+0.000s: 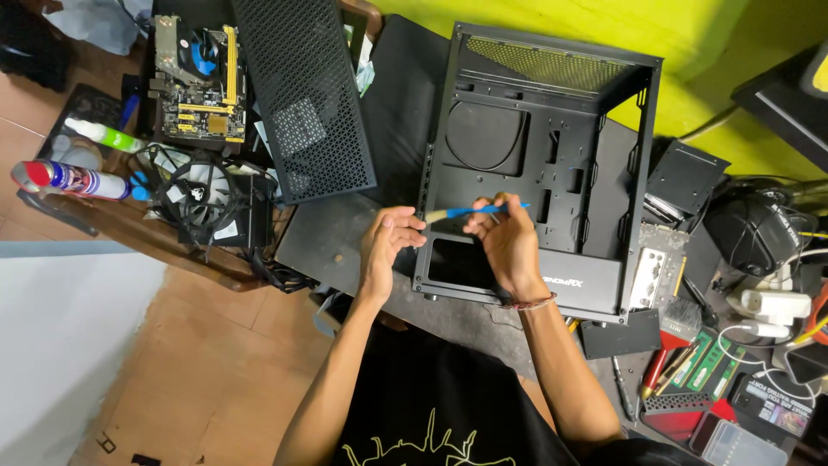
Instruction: Cleaning the interior of a computer case using a small brush
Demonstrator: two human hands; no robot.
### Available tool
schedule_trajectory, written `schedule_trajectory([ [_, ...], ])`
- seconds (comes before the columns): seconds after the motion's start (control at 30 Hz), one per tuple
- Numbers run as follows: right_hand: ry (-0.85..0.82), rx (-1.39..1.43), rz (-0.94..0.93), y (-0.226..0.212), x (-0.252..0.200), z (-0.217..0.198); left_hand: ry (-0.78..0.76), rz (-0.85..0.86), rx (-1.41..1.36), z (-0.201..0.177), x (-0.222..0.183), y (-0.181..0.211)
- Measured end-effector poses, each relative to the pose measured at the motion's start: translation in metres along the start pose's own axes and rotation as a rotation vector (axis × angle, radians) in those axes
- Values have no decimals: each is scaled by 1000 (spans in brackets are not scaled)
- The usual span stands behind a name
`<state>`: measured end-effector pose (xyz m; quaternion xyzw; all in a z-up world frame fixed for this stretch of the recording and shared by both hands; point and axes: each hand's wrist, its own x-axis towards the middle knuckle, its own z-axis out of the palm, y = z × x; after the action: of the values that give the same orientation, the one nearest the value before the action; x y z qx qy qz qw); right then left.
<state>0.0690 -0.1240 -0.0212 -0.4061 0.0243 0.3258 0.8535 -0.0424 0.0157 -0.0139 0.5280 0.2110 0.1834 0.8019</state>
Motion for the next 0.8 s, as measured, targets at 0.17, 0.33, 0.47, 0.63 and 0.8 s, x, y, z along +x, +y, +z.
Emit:
schedule_trajectory([
  [0.17, 42, 37, -44, -6, 4, 5, 13, 5, -2, 2, 6, -5],
  [0.33, 30, -90, -19, -2, -5, 15, 29, -12, -4, -1, 10, -6],
  [0.47, 38, -268, 47, 4, -15, 9, 73, -38, -7, -4, 9, -8],
  [0.63, 39, -311, 59, 1, -28, 16, 70, -42, -34, -7, 10, -14],
  [0.8, 76, -279, 21, -2, -27, 9, 61, -69, -47, -12, 8, -14],
])
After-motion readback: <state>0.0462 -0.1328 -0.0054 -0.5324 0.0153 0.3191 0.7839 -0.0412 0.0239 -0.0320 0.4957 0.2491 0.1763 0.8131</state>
